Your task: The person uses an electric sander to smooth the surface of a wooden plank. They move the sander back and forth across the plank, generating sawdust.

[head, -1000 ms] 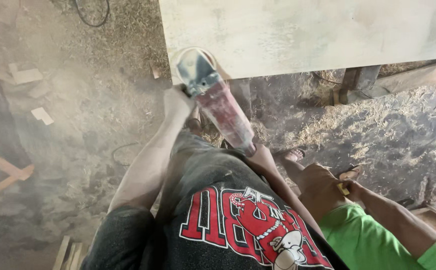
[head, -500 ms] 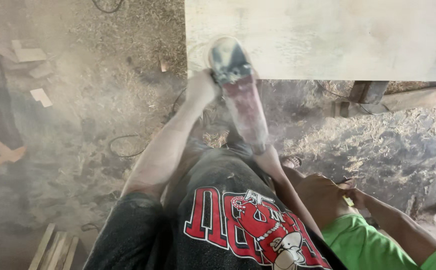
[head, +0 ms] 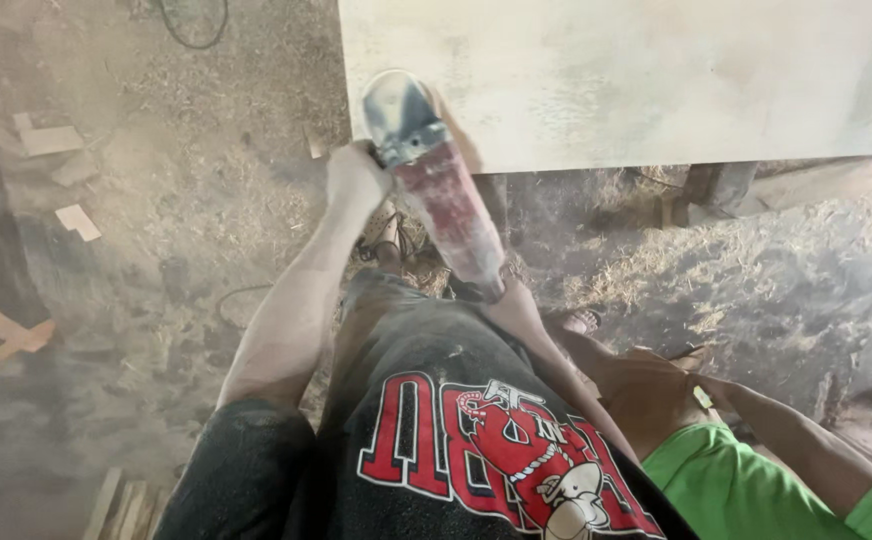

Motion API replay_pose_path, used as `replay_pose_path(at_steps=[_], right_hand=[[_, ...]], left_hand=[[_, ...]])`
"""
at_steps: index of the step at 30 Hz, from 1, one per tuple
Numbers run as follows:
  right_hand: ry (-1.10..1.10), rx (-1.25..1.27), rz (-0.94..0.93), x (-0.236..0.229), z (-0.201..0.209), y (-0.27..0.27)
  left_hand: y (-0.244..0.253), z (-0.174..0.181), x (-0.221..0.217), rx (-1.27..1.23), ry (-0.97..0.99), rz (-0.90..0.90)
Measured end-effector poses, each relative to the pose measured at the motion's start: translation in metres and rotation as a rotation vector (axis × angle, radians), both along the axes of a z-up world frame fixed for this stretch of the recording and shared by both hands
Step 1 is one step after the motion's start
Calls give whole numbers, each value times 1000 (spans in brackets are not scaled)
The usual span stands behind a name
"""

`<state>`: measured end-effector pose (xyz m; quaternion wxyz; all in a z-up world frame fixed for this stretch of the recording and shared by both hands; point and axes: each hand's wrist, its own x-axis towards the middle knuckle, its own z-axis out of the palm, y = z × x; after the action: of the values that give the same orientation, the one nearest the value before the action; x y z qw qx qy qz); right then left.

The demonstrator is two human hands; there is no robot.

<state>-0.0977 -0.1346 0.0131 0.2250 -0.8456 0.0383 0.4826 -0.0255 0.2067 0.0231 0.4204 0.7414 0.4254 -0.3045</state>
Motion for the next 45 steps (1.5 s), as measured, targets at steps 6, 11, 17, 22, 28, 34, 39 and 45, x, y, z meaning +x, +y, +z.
replay_pose_path(at_steps=[6, 11, 17, 22, 28, 34, 39, 45], right_hand=[[-61, 89, -205, -16, -11, -60], [10, 58, -417, -28, 5, -81], [-92, 213, -337, -11, 14, -45], [180, -2, 59, 12, 10, 16], [47, 81, -22, 1, -2, 1], [-60, 161, -393, -6, 6, -70], [0, 162, -627, 2, 20, -77], [-24, 203, -333, -2, -4, -65]], left_hand=[[-64, -11, 55, -169, -12, -120], [-124, -27, 89, -85, -204, -364], [-87, -31, 75, -98, -217, -365], [8, -15, 1, 120, -222, -83], [4, -18, -8, 248, -281, -190], [-117, -38, 98, -205, -165, -215], [-159, -44, 138, 42, -364, -638], [-94, -14, 88, -152, -143, -270]])
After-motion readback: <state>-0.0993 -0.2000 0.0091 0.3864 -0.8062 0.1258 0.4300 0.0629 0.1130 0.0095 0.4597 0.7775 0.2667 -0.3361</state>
